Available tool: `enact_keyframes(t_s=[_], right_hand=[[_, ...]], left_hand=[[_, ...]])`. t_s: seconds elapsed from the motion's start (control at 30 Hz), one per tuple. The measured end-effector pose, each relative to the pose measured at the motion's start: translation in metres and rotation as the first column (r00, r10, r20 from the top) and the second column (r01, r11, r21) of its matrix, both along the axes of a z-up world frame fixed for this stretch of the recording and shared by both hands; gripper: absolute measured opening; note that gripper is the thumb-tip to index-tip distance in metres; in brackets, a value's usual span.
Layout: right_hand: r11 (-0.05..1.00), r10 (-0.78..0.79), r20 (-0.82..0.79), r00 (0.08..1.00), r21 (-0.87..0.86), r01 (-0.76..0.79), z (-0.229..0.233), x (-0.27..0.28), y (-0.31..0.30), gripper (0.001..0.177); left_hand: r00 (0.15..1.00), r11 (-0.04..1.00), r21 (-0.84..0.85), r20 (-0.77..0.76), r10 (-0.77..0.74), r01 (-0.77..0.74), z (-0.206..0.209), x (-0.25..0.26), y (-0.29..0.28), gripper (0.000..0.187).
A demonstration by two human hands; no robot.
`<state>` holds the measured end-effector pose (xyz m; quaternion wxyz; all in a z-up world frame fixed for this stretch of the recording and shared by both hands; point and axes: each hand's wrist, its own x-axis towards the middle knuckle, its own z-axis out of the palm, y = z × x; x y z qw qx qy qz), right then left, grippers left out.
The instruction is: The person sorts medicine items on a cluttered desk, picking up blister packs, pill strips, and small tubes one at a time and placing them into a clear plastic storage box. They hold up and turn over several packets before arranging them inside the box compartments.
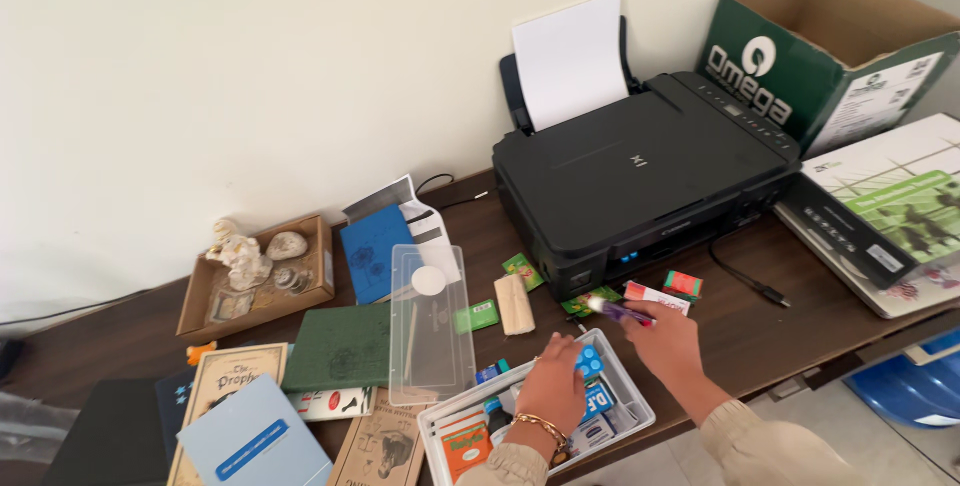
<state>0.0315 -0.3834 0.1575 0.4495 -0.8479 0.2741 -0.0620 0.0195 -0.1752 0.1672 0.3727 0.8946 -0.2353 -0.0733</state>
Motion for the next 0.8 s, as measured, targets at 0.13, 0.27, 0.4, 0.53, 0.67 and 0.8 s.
enact_keyframes(t_s=[0.13, 0.27, 0.4, 0.53, 0.67, 0.8], right_hand=[[0.907, 0.029, 0.065, 0.997, 0.418, -0.054, 0.025, -0.005, 0.011, 0.029], [0.747, 0.177, 0.179, 0.968, 0.616, -0.250, 0.040, -0.009, 0.024, 0.028], [0.726, 0.360, 0.249, 0.899, 0.530, -0.437, 0.056, -0.017, 0.032, 0.030], [0.665, 0.418, 0.300, 0.857, 0.542, -0.514, 0.066, -0.019, 0.035, 0.039], [0.641, 0.432, 0.381, 0.817, 0.507, -0.575, 0.065, -0.020, 0.036, 0.041], [0.696, 0.633, 0.330, 0.701, 0.155, -0.701, 0.065, -0.030, 0.034, 0.043]], left_hand=[[0.898, 0.889, -0.201, -0.253, 0.359, -0.412, 0.002, 0.010, -0.012, 0.041], [0.562, 0.592, -0.361, -0.804, 0.193, -0.720, 0.012, 0.024, 0.003, 0.040], [0.522, 0.469, -0.451, -0.853, 0.023, -0.759, 0.025, 0.016, 0.031, 0.037], [0.524, 0.349, -0.497, -0.852, -0.020, -0.795, 0.038, 0.002, 0.059, 0.036], [0.601, 0.425, -0.543, -0.799, 0.003, -0.724, 0.036, -0.005, 0.077, 0.038], [0.760, 0.704, -0.475, -0.633, 0.143, -0.528, 0.016, -0.023, 0.090, 0.034]])
